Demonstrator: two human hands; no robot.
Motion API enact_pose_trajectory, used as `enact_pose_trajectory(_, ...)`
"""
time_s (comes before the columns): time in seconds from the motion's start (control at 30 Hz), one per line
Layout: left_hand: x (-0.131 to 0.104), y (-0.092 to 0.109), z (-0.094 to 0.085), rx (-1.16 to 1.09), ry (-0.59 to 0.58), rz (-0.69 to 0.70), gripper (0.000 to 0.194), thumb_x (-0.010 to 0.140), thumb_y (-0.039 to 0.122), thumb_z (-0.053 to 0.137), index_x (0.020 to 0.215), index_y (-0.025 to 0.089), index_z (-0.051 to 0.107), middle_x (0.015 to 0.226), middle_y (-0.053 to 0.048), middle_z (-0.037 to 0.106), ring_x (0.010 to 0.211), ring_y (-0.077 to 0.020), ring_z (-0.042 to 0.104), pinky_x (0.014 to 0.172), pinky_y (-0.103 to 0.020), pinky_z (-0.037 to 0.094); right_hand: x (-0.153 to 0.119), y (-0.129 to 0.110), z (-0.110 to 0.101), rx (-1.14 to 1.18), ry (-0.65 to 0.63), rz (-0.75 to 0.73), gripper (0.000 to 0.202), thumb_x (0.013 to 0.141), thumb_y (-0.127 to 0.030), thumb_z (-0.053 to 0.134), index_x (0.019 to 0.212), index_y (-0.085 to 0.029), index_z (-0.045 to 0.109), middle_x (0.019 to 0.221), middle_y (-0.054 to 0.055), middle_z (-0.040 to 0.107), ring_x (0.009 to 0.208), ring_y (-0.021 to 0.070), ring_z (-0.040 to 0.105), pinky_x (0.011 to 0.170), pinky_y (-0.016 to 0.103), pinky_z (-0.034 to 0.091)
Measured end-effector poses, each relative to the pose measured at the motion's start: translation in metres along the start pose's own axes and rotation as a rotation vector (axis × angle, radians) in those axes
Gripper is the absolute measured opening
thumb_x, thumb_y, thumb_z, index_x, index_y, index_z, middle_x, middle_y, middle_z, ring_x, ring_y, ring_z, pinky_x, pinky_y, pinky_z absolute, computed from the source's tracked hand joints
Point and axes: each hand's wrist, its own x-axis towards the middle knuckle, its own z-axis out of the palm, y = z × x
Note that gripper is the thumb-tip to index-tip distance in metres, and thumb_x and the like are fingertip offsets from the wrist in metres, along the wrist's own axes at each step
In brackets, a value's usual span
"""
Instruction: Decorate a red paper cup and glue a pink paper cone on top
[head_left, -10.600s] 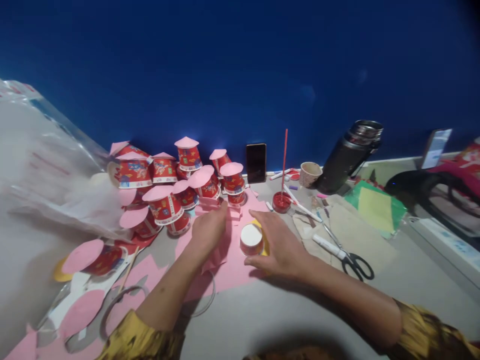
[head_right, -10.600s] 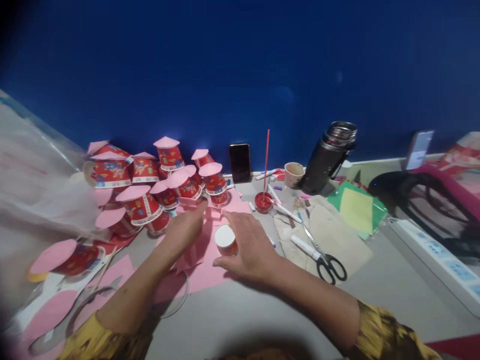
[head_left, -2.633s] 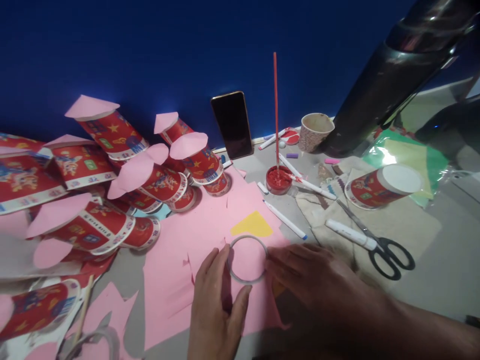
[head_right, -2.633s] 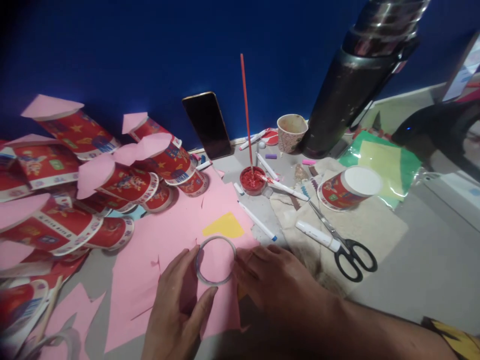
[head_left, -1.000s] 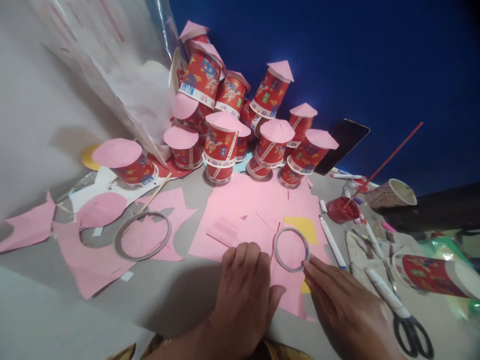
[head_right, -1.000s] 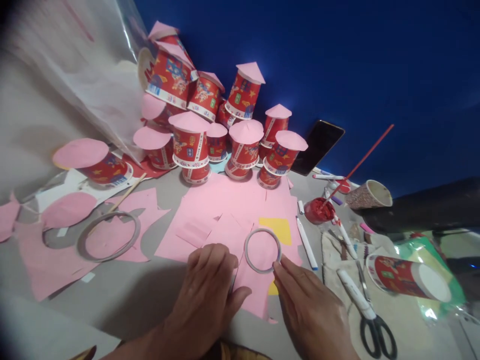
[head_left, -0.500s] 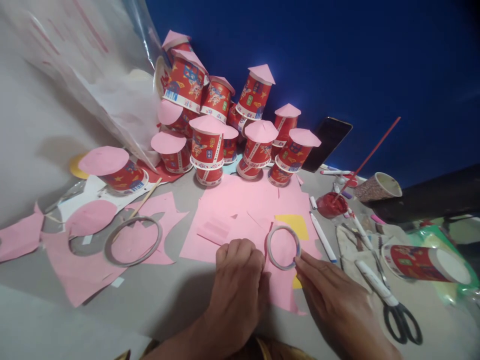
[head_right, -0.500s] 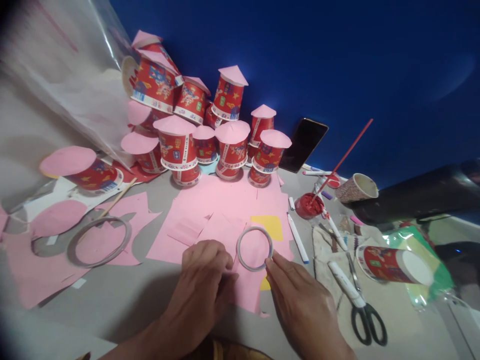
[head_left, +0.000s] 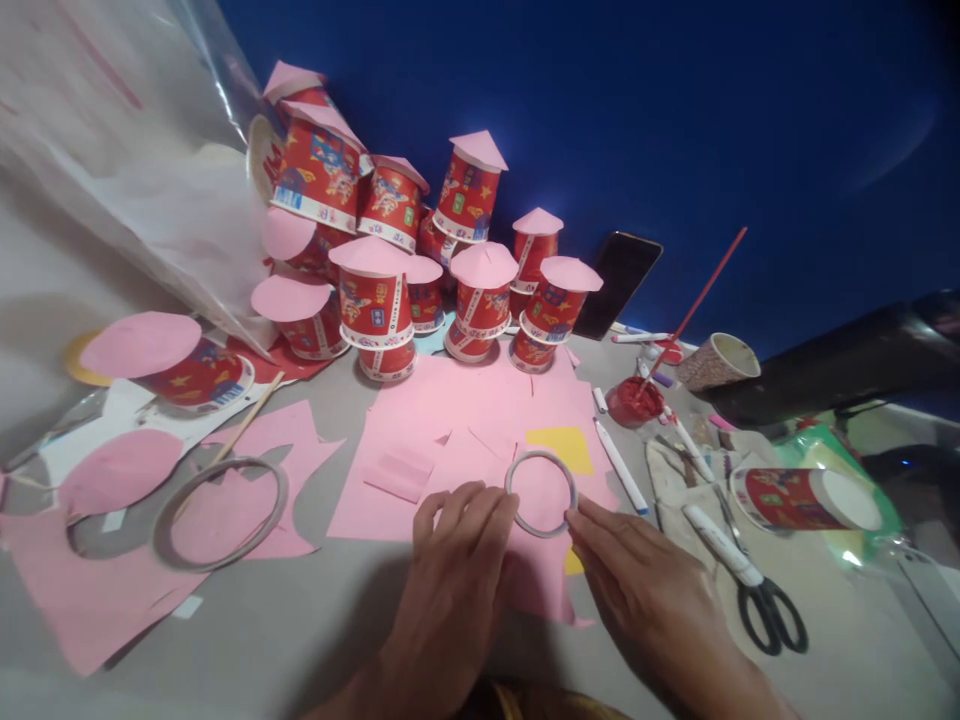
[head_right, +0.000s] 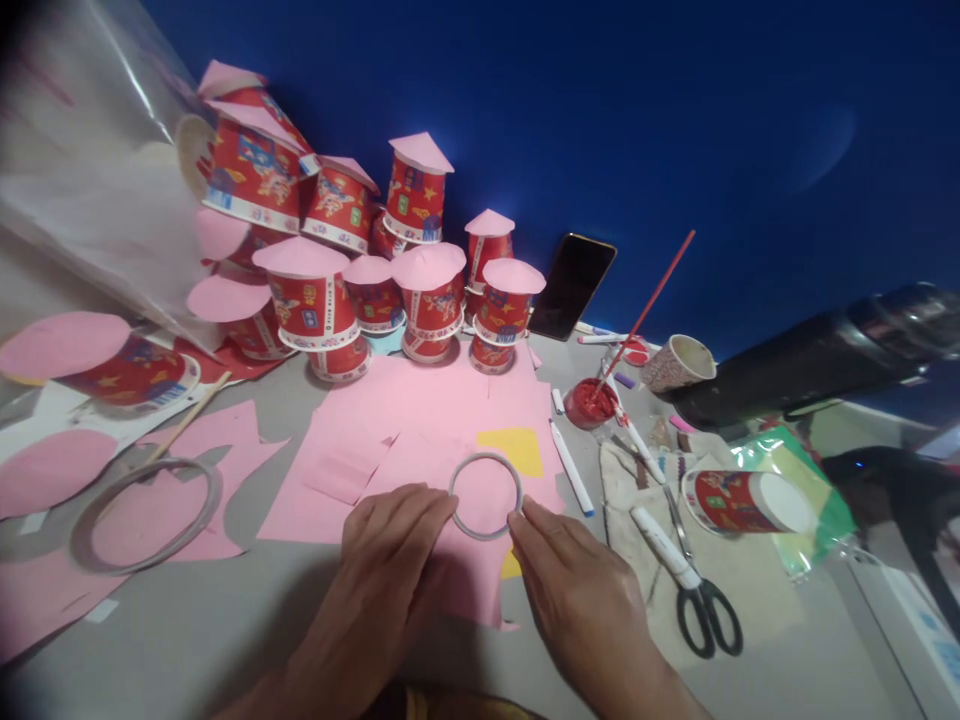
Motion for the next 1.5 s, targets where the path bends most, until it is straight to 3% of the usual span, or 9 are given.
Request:
enact_pose_trajectory(0.2,-0.007,-0.007,0.006,0.082,-0.014,0.030,0.044,0.097,0.005,0.051,0.141,0.011,0.051,0.132,-0.014,0.068,0.126,-0.0304,0.053,0.108,-0.049,0.034,0.002,-0.002,-0.002,0.014,-0.008,0.023,0.030,0.102,-0.013,0.055,0.126,-0.017,0.072,0.123,0.010,0.079,0.105,0.0237,0.077,0.089,0.036,0.064)
enact_pose_trajectory(0.67,-0.007,-0.011,0.005,0.144,-0.022,0.066,0.043,0.099,0.011,0.053,0.142,0.014,0.052,0.133,-0.013,0.069,0.127,-0.0299,0.056,0.108,-0.047,0.035,0.004,-0.002,-0.005,0.042,-0.007,0.066,0.029,0.106,-0.017,0.050,0.132,-0.015,0.065,0.121,0.010,0.079,0.106,0.0224,0.077,0.093,0.034,0.061)
enact_pose_trajectory(1.27,-0.009,-0.015,0.007,0.164,-0.021,0.061,0.046,0.098,0.009,0.054,0.143,0.019,0.054,0.137,-0.012,0.070,0.126,-0.0293,0.061,0.103,-0.048,0.041,0.001,0.000,-0.001,0.008,-0.027,0.038,0.033,0.101,-0.011,0.052,0.128,-0.016,0.069,0.124,0.011,0.078,0.105,0.0247,0.076,0.088,0.035,0.063)
enact_pose_trajectory(1.5,-0.007,-0.026,0.020,0.084,0.137,0.153,0.045,0.096,0.006,0.056,0.133,0.030,0.062,0.125,-0.006,0.076,0.116,-0.0264,0.067,0.097,-0.046,0.044,0.001,-0.002,0.002,-0.019,-0.127,0.083,0.038,0.096,-0.016,0.057,0.132,-0.017,0.066,0.132,0.011,0.075,0.108,0.0238,0.073,0.080,0.032,0.062)
